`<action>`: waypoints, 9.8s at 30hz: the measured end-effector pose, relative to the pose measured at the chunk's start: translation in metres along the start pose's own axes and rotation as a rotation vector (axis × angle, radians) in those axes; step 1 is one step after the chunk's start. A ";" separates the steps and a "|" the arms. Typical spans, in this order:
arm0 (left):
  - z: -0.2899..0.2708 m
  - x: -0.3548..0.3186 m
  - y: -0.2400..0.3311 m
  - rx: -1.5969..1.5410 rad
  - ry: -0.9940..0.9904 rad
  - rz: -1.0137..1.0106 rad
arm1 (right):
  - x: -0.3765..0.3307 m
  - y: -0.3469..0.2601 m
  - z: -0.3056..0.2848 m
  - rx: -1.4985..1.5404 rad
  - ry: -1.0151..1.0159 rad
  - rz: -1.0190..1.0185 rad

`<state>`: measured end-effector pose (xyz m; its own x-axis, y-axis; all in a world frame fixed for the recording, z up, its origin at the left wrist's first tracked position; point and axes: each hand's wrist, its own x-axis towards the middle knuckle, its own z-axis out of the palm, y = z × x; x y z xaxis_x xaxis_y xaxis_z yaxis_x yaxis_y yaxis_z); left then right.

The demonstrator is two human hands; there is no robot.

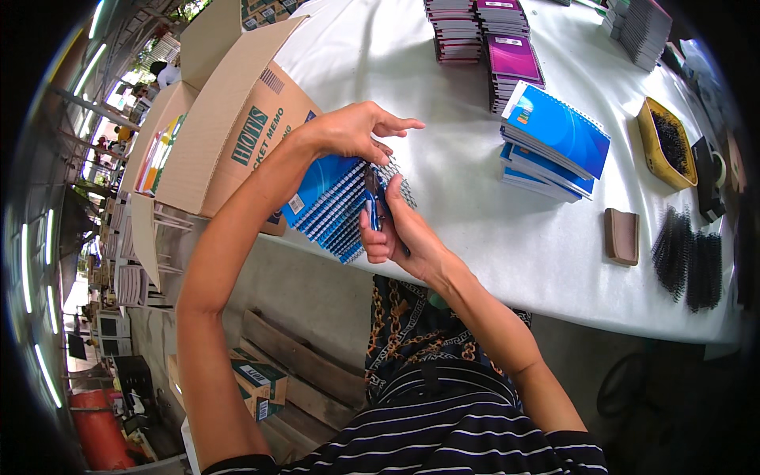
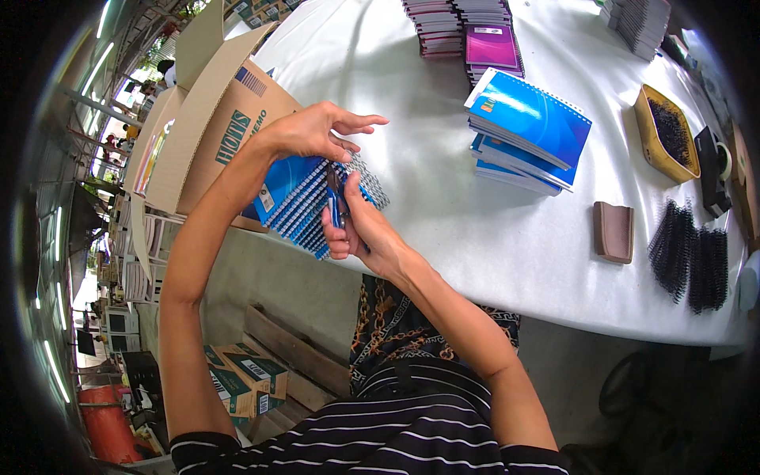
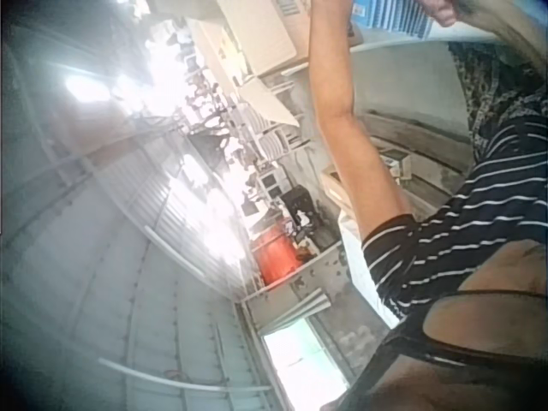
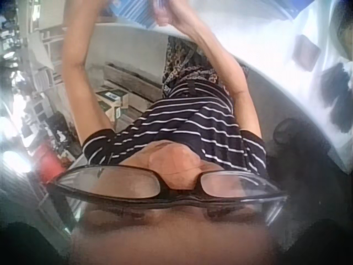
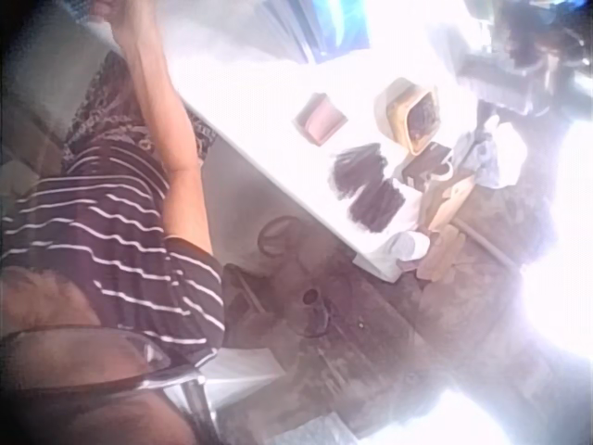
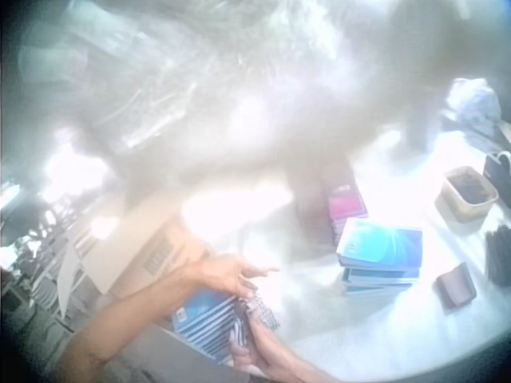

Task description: The person uses pliers to cut a long metal spiral coil to the width of several small notebooks and then inserts the cut coil segments into the punched holes of each notebook by hand.

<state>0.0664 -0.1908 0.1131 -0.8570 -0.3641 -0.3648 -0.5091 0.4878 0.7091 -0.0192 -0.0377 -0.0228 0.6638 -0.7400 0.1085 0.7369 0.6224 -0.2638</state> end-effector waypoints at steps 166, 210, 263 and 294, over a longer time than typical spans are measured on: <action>0.088 0.036 -0.011 0.854 -0.172 -0.036 | -0.041 0.031 -0.003 0.104 0.597 0.082; 0.216 -0.005 -0.009 0.530 0.788 0.108 | -0.122 -0.018 -0.001 -2.204 0.727 -0.409; 0.281 -0.075 -0.110 -0.102 1.460 -0.505 | -0.228 -0.177 -0.012 -2.222 1.436 -0.427; 0.258 -0.091 -0.118 -0.081 1.347 -0.604 | -0.142 -0.152 0.101 -0.521 -1.002 0.251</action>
<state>0.1837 -0.0099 -0.0928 0.2196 -0.9589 0.1797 -0.7089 -0.0303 0.7047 -0.2121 -0.0016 0.0991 0.7595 0.0689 0.6468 0.5827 0.3699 -0.7236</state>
